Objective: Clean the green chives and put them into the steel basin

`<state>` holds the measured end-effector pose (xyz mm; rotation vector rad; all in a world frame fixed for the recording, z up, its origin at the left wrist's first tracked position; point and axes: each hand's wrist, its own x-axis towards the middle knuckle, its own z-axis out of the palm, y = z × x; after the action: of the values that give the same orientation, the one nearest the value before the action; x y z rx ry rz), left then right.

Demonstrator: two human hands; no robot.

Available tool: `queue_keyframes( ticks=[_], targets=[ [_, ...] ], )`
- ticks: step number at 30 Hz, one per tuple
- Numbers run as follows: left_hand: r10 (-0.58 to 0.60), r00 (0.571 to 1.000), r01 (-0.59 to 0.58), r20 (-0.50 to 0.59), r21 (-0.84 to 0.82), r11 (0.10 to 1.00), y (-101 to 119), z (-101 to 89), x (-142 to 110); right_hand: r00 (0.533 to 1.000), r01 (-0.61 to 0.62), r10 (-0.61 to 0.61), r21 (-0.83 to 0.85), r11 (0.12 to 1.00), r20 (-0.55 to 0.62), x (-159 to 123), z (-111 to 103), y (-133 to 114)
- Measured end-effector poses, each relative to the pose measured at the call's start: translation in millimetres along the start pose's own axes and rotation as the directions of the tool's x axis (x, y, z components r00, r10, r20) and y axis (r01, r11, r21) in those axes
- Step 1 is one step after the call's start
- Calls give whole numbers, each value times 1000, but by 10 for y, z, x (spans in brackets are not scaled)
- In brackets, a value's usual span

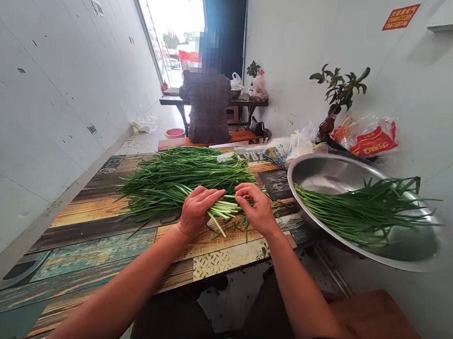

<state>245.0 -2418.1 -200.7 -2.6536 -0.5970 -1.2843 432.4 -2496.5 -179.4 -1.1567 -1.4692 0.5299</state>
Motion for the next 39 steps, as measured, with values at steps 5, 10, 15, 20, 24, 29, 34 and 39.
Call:
queue_keyframes(
  ticks=[5, 10, 15, 20, 24, 29, 34, 39],
  targets=[
    [72, 996, -75, 52, 62, 995, 25, -38, 17, 999, -32, 33, -78, 996, 20, 8, 9, 32],
    [166, 980, -176, 108, 100, 979, 52, -39, 40, 958, -50, 122, -266, 963, 261, 42, 29, 20],
    [155, 973, -174, 173, 100, 980, -16, -43, 40, 957, -61, 125, -238, 969, 262, 2, -80, 80],
    [142, 981, -157, 129, 112, 981, -24, -49, 61, 964, -177, 196, -119, 977, 177, -1, -144, 138],
    [173, 982, -182, 78, 119, 976, 25, -63, 81, 943, -332, 323, 143, 932, 84, 33, -79, 166],
    [197, 980, -200, 41, 117, 973, 82, -58, 84, 914, -366, 406, 383, 848, -25, 39, 22, 200],
    [181, 983, -178, -9, 144, 973, 80, -58, 81, 855, -350, 505, 588, 729, -116, 63, -39, 248],
    [190, 981, -184, -31, 137, 973, 72, -61, 76, 879, -388, 459, 362, 848, -132, 54, -108, 227]
  ],
)
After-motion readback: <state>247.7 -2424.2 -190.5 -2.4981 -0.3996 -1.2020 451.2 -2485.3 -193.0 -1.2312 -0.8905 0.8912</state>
